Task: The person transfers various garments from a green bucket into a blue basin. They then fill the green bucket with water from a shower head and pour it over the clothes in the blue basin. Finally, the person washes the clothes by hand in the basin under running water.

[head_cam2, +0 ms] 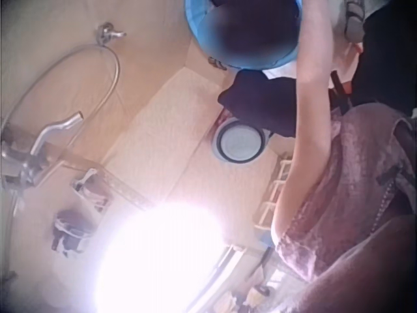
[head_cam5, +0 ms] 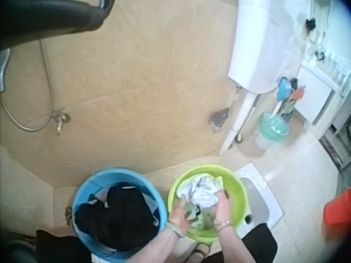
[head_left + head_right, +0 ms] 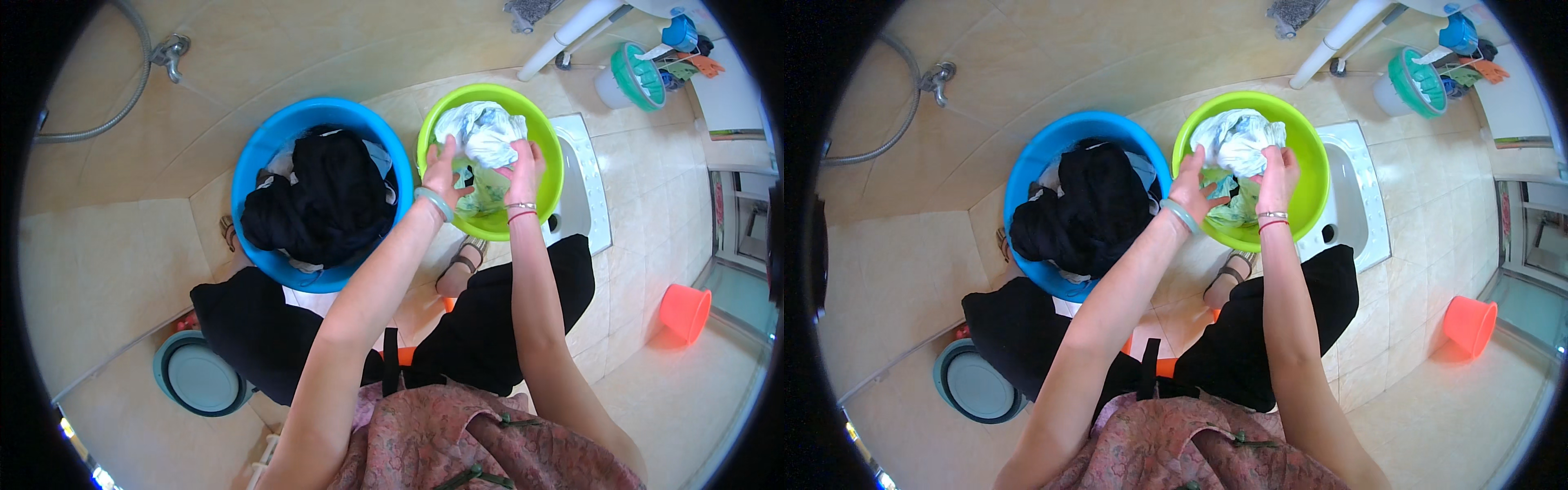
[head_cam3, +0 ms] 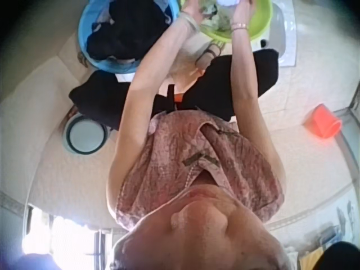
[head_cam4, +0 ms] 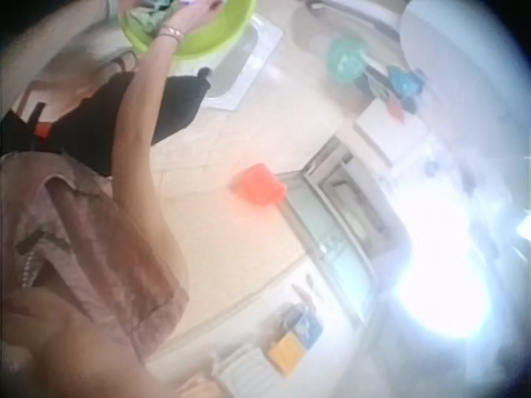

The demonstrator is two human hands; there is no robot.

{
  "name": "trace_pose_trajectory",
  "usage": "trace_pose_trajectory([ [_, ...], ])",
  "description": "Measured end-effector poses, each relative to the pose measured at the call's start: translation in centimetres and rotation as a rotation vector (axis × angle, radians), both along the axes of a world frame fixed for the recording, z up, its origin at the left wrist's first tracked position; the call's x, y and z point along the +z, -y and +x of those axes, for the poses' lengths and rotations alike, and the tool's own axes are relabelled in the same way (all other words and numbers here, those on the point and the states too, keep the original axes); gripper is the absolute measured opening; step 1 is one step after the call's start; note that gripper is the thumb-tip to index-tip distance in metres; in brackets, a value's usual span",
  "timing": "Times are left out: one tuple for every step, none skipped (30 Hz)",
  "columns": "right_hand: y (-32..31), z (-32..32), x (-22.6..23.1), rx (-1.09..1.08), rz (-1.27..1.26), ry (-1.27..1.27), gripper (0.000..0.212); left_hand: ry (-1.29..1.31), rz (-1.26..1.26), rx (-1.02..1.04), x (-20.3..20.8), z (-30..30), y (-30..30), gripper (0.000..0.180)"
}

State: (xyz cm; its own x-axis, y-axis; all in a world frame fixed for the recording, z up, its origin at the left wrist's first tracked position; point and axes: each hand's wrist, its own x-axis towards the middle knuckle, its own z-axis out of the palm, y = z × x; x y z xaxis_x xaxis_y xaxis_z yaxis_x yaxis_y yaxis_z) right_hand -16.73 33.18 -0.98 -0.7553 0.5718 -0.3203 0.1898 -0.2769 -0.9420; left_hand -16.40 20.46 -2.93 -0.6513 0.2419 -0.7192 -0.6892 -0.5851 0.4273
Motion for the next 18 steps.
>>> trace_pose_trajectory([
  [0.0, 0.3, 0.6, 0.037, 0.002, -0.002, 0.017, 0.022, 0.01, 0.021, 0.1, -0.5, 0.0, 0.086],
  [0.3, 0.5, 1.1, 0.075, 0.003, -0.004, 0.018, -0.022, 0.079, 0.001, 0.1, -0.9, 0.4, 0.085],
  [0.2, 0.7, 1.3, 0.108, 0.006, -0.007, 0.019, -0.067, 0.15, -0.025, 0.2, -1.1, 0.6, 0.085],
  [0.0, 0.7, 0.5, 0.203, 0.148, 0.032, 0.027, -0.087, 0.156, -0.031, 0.5, -1.2, 0.4, 0.071],
  [0.0, 0.7, 0.2, 0.182, 0.052, 0.064, 0.029, -0.07, 0.058, -0.027, 0.5, -0.8, -0.1, 0.066],
  [0.5, 0.6, 0.1, 0.165, -0.046, 0.094, 0.031, -0.054, -0.043, -0.019, 0.3, -0.4, -0.6, 0.061],
  [0.8, 0.4, -0.1, 0.149, -0.146, 0.125, 0.033, -0.037, -0.146, -0.009, 0.1, -0.1, -0.9, 0.057],
  [0.2, 0.1, -1.1, 0.181, -0.153, 0.234, 0.039, -0.023, -0.118, 0.048, -0.3, -0.1, -0.6, 0.055],
  [-0.4, -0.4, -2.6, 0.179, -0.074, 0.254, 0.038, -0.063, -0.165, 0.055, -1.1, 0.0, -0.4, 0.056],
  [-1.0, -0.7, -4.4, 0.17, 0.007, 0.276, 0.038, -0.1, -0.209, 0.055, -2.2, 0.1, -0.3, 0.056],
  [-1.7, -0.8, -6.7, 0.161, 0.087, 0.301, 0.039, -0.136, -0.253, 0.054, -3.5, 0.3, -0.1, 0.057],
  [-3.2, -0.8, -10.2, 0.14, 0.214, 0.389, 0.038, -0.213, -0.285, 0.046, -4.7, 0.2, -0.3, 0.061],
  [-4.7, -0.7, -13.5, 0.119, 0.341, 0.475, 0.038, -0.285, -0.315, 0.022, -5.4, 0.2, -0.7, 0.062],
  [-4.3, -0.4, -15.2, 0.182, 0.438, 0.577, 0.038, -0.349, -0.366, 0.015, -6.1, 0.4, 0.0, 0.063],
  [-4.2, -0.4, -17.1, 0.234, 0.518, 0.649, 0.039, -0.418, -0.414, 0.005, -6.2, 0.6, 0.5, 0.064],
  [-5.2, -0.1, -19.6, 0.276, 0.594, 0.709, 0.041, -0.419, -0.392, -0.02, -4.7, 0.7, 0.3, 0.069],
  [-6.4, -0.1, -21.8, 0.315, 0.661, 0.749, 0.042, -0.444, -0.432, -0.066, -3.5, 0.8, 0.1, 0.069],
  [-8.1, -0.2, -23.9, 0.341, 0.725, 0.767, 0.044, -0.476, -0.461, -0.116, -2.4, 0.7, -0.5, 0.07],
])
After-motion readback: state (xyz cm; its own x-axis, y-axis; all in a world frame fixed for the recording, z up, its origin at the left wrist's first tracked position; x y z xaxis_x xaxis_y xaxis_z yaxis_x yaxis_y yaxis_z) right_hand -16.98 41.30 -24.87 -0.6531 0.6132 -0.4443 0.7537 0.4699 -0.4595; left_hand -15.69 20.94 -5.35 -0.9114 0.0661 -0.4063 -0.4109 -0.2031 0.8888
